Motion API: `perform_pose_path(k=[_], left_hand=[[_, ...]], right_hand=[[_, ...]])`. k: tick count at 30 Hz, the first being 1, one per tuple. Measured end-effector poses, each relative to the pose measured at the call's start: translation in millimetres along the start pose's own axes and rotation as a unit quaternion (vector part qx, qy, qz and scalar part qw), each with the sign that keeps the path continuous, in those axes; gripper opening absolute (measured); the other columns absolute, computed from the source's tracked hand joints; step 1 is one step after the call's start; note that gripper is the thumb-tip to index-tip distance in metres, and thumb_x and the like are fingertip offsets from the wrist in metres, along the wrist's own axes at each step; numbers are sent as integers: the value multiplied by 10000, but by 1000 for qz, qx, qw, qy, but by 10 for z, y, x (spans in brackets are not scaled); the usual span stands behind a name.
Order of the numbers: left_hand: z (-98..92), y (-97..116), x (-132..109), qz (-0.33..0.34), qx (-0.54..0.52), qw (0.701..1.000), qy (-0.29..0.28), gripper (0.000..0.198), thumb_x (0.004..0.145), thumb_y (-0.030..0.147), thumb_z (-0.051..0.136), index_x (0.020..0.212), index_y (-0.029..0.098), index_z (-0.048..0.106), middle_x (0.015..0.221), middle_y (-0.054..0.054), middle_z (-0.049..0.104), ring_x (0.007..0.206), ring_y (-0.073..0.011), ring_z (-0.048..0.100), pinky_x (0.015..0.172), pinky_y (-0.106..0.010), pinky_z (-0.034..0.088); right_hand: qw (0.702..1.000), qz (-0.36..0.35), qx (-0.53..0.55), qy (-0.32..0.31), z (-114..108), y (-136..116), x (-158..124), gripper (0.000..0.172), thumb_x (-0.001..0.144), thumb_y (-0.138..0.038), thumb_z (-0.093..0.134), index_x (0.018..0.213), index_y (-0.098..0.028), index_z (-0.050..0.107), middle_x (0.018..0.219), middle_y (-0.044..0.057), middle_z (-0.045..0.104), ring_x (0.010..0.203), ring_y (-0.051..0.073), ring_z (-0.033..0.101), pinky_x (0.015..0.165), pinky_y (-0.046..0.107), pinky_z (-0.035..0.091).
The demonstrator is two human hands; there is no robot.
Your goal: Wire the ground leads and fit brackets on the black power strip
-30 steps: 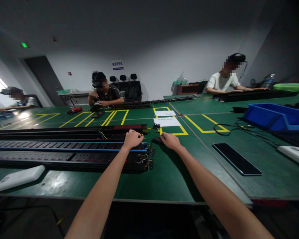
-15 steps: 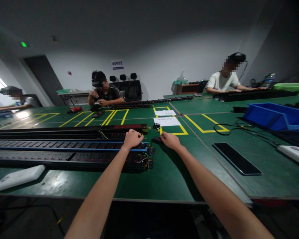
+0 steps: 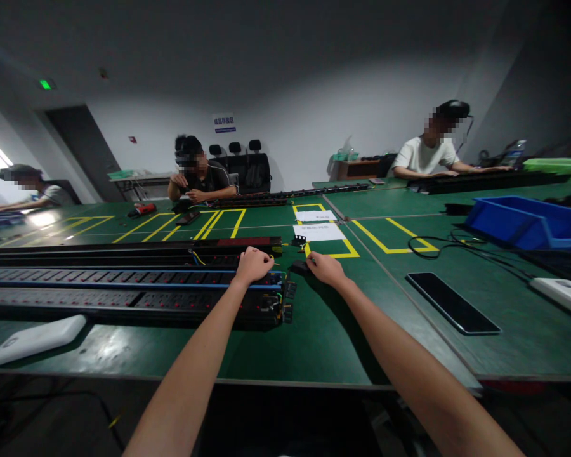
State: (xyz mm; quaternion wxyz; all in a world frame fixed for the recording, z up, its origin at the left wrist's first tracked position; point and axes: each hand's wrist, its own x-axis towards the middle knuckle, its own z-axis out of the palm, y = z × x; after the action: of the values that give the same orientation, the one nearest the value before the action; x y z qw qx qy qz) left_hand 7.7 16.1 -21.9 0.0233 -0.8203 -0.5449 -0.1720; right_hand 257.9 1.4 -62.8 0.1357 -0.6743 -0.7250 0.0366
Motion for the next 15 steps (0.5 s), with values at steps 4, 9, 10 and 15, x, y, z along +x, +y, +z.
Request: perform_pose_path(k=[4, 9, 10, 15], left_hand=[[-1, 0, -4, 0, -2, 1000, 1, 315, 916, 406, 547, 793, 257, 796, 910, -69, 755, 1122, -298, 555, 901, -405, 448], [-10, 8, -3, -2, -3, 1000, -4, 320, 916, 408, 543, 800, 255, 799, 920, -73, 754, 1135, -299, 549, 917, -407, 444], [-12, 9, -2, -2, -4, 1000, -6, 318, 917, 407, 544, 803, 256, 799, 921, -73, 754, 1137, -299, 549, 922, -409, 444], [-12, 8, 1, -3, -4, 1000, -7, 307, 917, 401, 562, 792, 247, 796, 920, -78, 754, 1144, -305, 554, 934, -413, 444]], right_hand=[[1000, -3, 0, 3, -2, 3, -5, 312, 1025, -364, 392, 1149, -237, 649, 1056, 99, 740, 932, 253, 682, 707, 292, 420], [1000, -7, -2, 8, -6, 0, -14, 302, 1031, -371, 389, 1128, -236, 641, 1035, 92, 741, 907, 245, 687, 672, 283, 407], [1000, -7, -2, 8, -10, -3, -16, 301, 1032, -371, 389, 1127, -235, 641, 1034, 91, 742, 906, 244, 688, 668, 281, 405], [1000, -1, -3, 3, -36, -22, -25, 303, 1034, -372, 396, 1138, -233, 644, 1048, 92, 742, 927, 242, 690, 681, 277, 411]])
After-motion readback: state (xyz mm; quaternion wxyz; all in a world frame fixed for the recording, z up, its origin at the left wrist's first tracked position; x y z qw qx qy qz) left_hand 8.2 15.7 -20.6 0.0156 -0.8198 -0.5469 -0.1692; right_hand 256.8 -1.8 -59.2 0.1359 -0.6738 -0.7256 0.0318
